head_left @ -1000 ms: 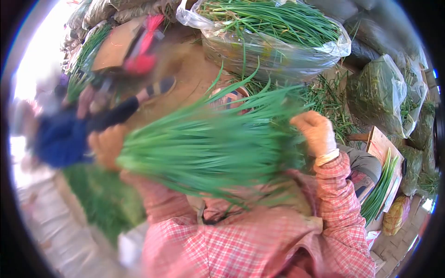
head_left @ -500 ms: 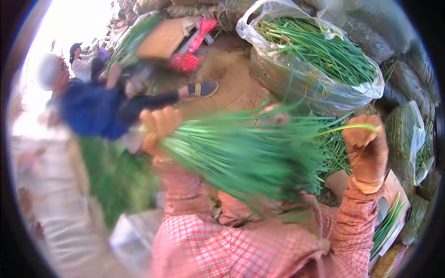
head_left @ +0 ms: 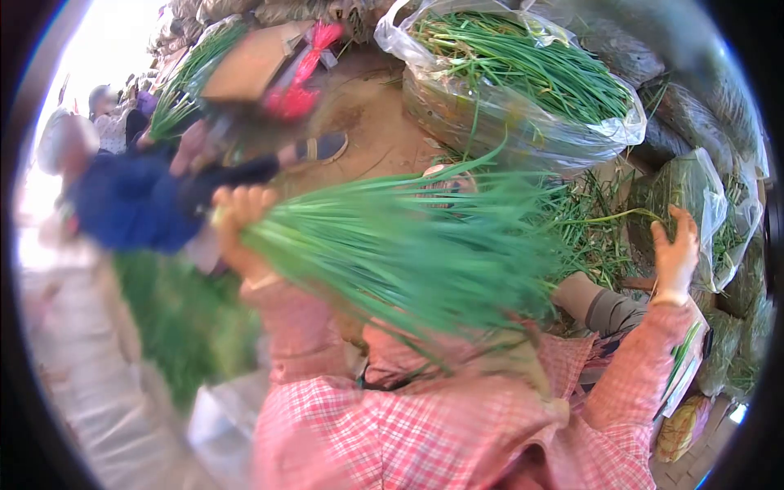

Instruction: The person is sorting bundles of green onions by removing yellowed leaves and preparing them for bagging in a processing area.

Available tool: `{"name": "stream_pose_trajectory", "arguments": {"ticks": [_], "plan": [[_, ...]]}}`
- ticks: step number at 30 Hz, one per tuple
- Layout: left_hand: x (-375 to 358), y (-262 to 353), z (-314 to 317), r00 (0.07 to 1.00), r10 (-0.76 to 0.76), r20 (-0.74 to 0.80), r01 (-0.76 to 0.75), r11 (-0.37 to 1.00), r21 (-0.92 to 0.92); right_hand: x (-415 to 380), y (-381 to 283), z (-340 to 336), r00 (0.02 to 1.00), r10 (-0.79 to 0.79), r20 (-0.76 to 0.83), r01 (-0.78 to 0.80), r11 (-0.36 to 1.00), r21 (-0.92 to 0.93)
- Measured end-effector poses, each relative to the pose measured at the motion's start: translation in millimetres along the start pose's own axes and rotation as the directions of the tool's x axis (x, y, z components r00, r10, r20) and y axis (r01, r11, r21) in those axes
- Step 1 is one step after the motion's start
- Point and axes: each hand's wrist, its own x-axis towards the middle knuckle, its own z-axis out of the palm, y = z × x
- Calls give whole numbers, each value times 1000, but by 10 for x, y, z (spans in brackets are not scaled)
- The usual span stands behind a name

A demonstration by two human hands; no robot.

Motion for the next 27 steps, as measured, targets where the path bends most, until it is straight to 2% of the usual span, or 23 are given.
{"name": "stream_pose_trajectory", "arguments": {"ticks": [1,2,3,4,5,7,8,9,11,13,14,15,16,17,19,20,21,22,24,25,26,27], "plan": [[-4,-1,21,1000,17,-15,-17,1000,5,-137,-300,-121,990,-119,-78,138,941,308],[13,6,67,999,37,36,-37,999,11,-316,-623,-257,980,-17,198,-135,675,725],[44,16,142,994,54,94,-56,998,21,-470,-967,-518,839,-170,517,-485,197,852],[99,21,235,985,71,160,-77,997,28,-568,-1188,-634,694,-565,447,-569,-49,821],[160,16,399,969,109,223,-143,979,142,-501,-1437,-929,317,-772,551,-859,13,512],[219,-126,965,939,269,215,-327,892,313,-655,-1831,-762,147,-957,251,-728,67,683],[223,-210,1243,912,351,215,-409,829,381,-747,-2024,-777,164,-974,159,-813,-42,581],[226,-302,1470,850,394,351,-514,769,380,-697,-2127,-798,258,-952,166,-860,-147,489],[228,-441,1858,669,453,589,-707,633,316,-539,-2254,-865,439,-876,201,-880,-374,293],[113,-390,2081,387,209,898,-839,483,249,-371,-2263,-929,596,-760,258,-798,-598,81],[82,-327,2336,200,3,980,-831,530,168,-294,-2204,-935,635,-724,268,-757,-652,32],[-70,-520,2338,100,83,992,-910,411,57,-219,-2145,-942,673,-686,276,-711,-703,-15],[-135,-648,2272,2,71,997,-951,310,-20,-138,-2072,-952,681,-683,262,-708,-707,-3],[-187,-784,2216,-70,66,995,-962,258,-85,-57,-2000,-953,685,-684,249,-708,-706,10],[-231,-1120,2126,-121,21,992,-955,272,-122,90,-1865,-938,682,-695,227,-717,-696,26],[-250,-1280,2065,-120,-15,993,-952,285,-111,150,-1804,-909,674,-705,223,-727,-686,28],[-270,-1428,2019,-76,-55,996,-947,318,-55,227,-1735,-846,690,-689,224,-719,-687,101],[-283,-1531,1981,-6,-83,997,-935,355,24,303,-1665,-783,705,-673,225,-708,-684,174],[-351,-1665,1951,199,-110,974,-860,457,227,490,-1507,-519,783,-585,214,-611,-657,441],[-405,-1686,1987,349,-61,935,-785,526,327,509,-1465,-344,804,-532,265,-588,-651,479],[-486,-1781,1889,588,-101,802,-639,550,538,489,-1423,-143,819,-477,318,-572,-639,514],[-587,-1942,1706,782,-153,604,-436,558,706,460,-1382,72,828,-420,371,-560,-622,547]]}}
